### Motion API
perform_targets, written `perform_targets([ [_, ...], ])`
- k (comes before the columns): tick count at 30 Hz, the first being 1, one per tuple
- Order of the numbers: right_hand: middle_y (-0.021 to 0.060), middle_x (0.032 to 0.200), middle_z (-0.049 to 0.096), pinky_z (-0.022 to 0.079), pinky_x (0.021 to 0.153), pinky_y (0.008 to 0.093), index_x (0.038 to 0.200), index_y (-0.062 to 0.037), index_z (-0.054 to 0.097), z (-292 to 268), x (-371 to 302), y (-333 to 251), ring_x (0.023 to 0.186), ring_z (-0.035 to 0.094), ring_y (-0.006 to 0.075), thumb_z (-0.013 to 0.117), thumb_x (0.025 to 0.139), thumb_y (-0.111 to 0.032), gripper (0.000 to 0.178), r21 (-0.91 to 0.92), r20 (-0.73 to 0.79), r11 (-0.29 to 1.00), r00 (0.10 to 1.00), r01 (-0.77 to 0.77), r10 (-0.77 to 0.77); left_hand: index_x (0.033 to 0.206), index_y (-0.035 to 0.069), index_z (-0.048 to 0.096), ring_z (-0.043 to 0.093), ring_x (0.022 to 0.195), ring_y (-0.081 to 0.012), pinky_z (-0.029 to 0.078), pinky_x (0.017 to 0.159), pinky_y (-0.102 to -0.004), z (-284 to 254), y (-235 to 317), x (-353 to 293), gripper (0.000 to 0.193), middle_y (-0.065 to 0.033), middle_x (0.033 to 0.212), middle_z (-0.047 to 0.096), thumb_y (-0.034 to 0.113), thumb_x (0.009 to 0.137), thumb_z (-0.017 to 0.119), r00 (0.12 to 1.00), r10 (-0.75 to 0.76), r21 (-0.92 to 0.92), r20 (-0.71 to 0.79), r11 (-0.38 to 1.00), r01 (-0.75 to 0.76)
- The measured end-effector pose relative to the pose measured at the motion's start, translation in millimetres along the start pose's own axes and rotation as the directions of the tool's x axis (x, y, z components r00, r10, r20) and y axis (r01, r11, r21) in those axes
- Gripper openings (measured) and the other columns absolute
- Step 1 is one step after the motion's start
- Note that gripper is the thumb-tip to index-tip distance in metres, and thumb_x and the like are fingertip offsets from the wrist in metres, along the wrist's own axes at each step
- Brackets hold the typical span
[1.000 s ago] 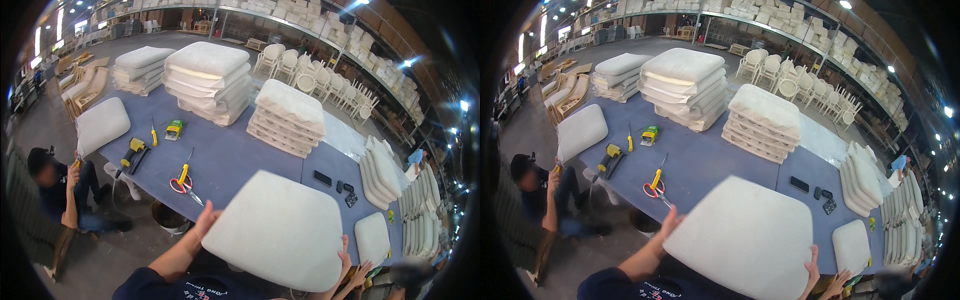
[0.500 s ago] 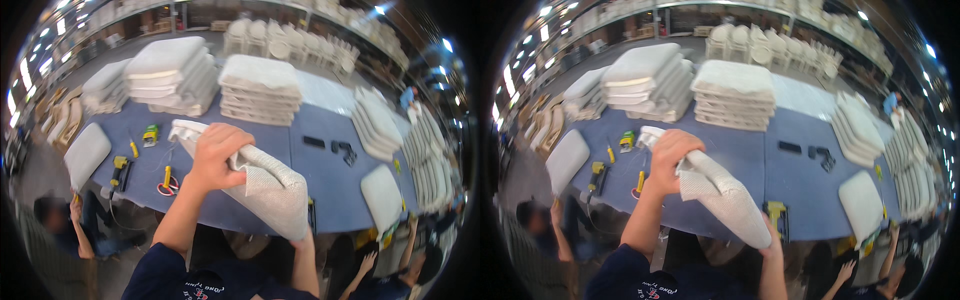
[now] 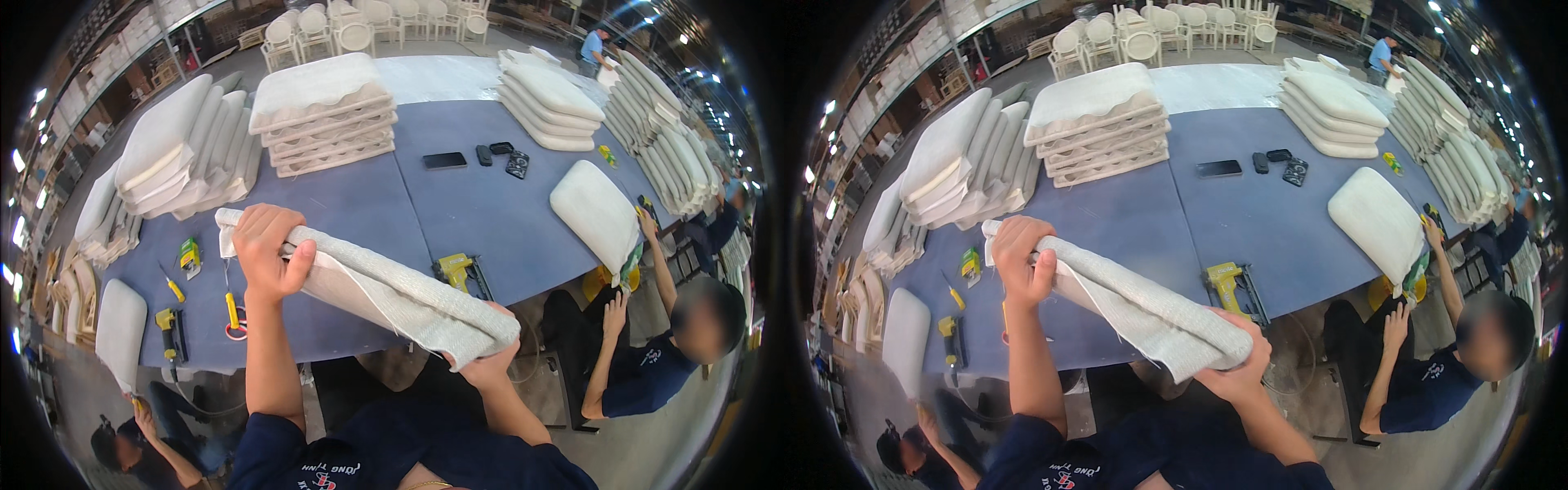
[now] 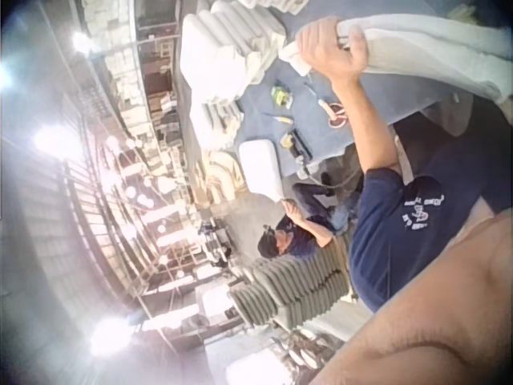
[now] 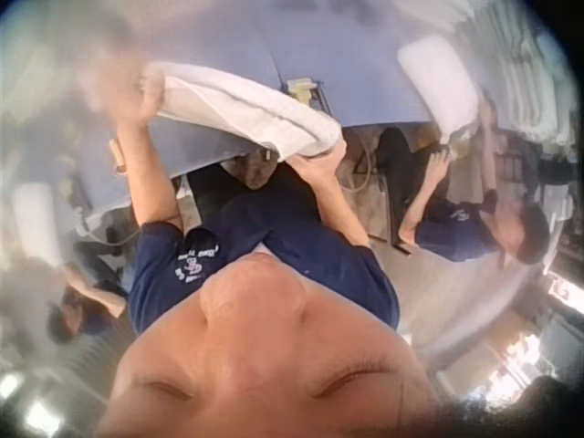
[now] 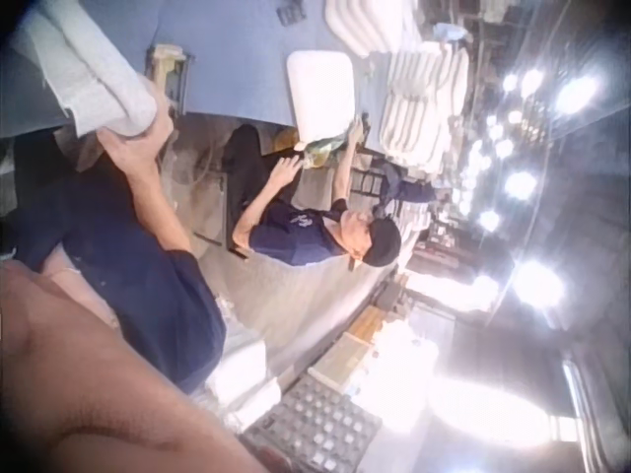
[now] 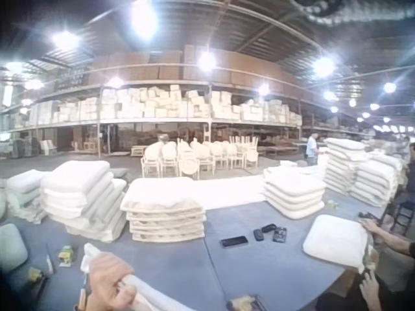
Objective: The person covers rectangular foam cushions with white fabric in a workshop. They smooth the fabric over the foam, use a staple gun to secure the edges, and use a screwdriver to press the fabric into the corners. The finished cushions are stacked on the table.
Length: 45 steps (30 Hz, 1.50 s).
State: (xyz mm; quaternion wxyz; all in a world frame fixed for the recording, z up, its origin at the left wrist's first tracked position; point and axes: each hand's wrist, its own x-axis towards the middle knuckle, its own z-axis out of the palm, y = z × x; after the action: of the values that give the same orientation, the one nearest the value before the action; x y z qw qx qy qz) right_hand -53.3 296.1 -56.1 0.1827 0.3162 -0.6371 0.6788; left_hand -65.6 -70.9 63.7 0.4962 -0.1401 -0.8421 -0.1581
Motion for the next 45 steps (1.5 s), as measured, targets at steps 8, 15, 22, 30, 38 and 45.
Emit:
perform_targets([
  [8, 0.0292, 0.141, 0.069, 0.060, 0.106, 0.0488, 0.154, 0.0002, 0.050, -1.3, 60.6, 63.1, 0.126, 0.072, 0.0385, 0.104, 0.078, -0.022, 0.096, 0.177, 0.012, 0.922, 0.936, 0.344, -0.351, 0.081, 0.000, 0.073, 0.071, 0.071, -0.0334, 0.052, 0.075, -0.0424, -41.7, 47.9, 7.3, 0.043, -0.0138, 0.077, 0.072, 0.040, 0.097, 0.067, 0.943, 0.125, 0.247, -0.309, 0.968, -0.047],
  [15, 0.0137, 0.141, 0.066, 0.052, 0.112, 0.0412, 0.156, -0.0049, 0.050, 33.9, 70.3, 84.7, 0.130, 0.065, 0.0252, 0.102, 0.074, -0.014, 0.097, 0.127, 0.074, 0.975, 0.982, -0.183, 0.175, 0.090, 0.004, 0.078, 0.075, 0.084, -0.0295, 0.053, 0.085, -0.0414, -22.3, 53.2, -74.6, 0.018, -0.0094, 0.089, 0.079, 0.021, 0.091, 0.073, 0.988, -0.139, 0.380, -0.066, 0.912, 0.153],
  [22, 0.0098, 0.136, 0.069, 0.051, 0.112, 0.0364, 0.144, -0.0033, 0.061, 39.2, 62.9, 93.2, 0.127, 0.067, 0.0203, 0.097, 0.081, -0.013, 0.073, -0.004, -0.067, 0.991, 0.988, -0.137, 0.136, 0.120, -0.002, 0.081, 0.074, 0.116, -0.0406, 0.053, 0.104, -0.0504, -113.1, 27.6, -99.2, 0.063, -0.0190, 0.120, 0.081, 0.051, 0.086, 0.089, 0.906, -0.333, 0.334, 0.262, 0.912, 0.238],
  [30, 0.0106, 0.139, 0.070, 0.051, 0.114, 0.0365, 0.147, -0.0021, 0.060, 43.9, 92.2, 105.4, 0.129, 0.067, 0.0202, 0.086, 0.096, -0.017, 0.059, -0.025, -0.032, 0.991, 0.991, -0.128, 0.127, 0.125, -0.004, 0.080, 0.073, 0.123, -0.0349, 0.053, 0.111, -0.0445, -114.5, 11.2, -121.1, 0.057, -0.0181, 0.125, 0.080, 0.028, 0.080, 0.092, 0.829, -0.559, 0.173, 0.032, 0.820, 0.546],
  [38, 0.0144, 0.153, 0.065, 0.046, 0.123, 0.0416, 0.159, -0.0006, 0.054, 30.5, 101.5, 118.4, 0.142, 0.062, 0.0256, 0.079, 0.106, -0.023, 0.064, 0.065, -0.161, 0.947, 0.933, -0.315, 0.321, 0.108, -0.004, 0.082, 0.079, 0.099, -0.0334, 0.061, 0.094, -0.0430, -103.4, 22.2, -111.6, 0.044, -0.0174, 0.106, 0.083, 0.019, 0.073, 0.097, 0.910, -0.381, -0.079, 0.162, 0.914, 0.397],
  [45, 0.0193, 0.177, 0.032, 0.033, 0.133, 0.0432, 0.177, -0.0059, 0.022, 75.0, 88.7, 74.2, 0.163, 0.037, 0.0307, 0.090, 0.096, -0.025, 0.107, -0.090, -0.280, 0.986, 0.954, -0.138, 0.108, 0.112, -0.005, 0.082, 0.082, 0.114, -0.0347, 0.060, 0.108, -0.0429, -96.6, 45.6, -96.6, 0.049, -0.0211, 0.118, 0.084, 0.021, 0.075, 0.098, 0.820, -0.548, -0.055, 0.165, 0.825, 0.562],
])
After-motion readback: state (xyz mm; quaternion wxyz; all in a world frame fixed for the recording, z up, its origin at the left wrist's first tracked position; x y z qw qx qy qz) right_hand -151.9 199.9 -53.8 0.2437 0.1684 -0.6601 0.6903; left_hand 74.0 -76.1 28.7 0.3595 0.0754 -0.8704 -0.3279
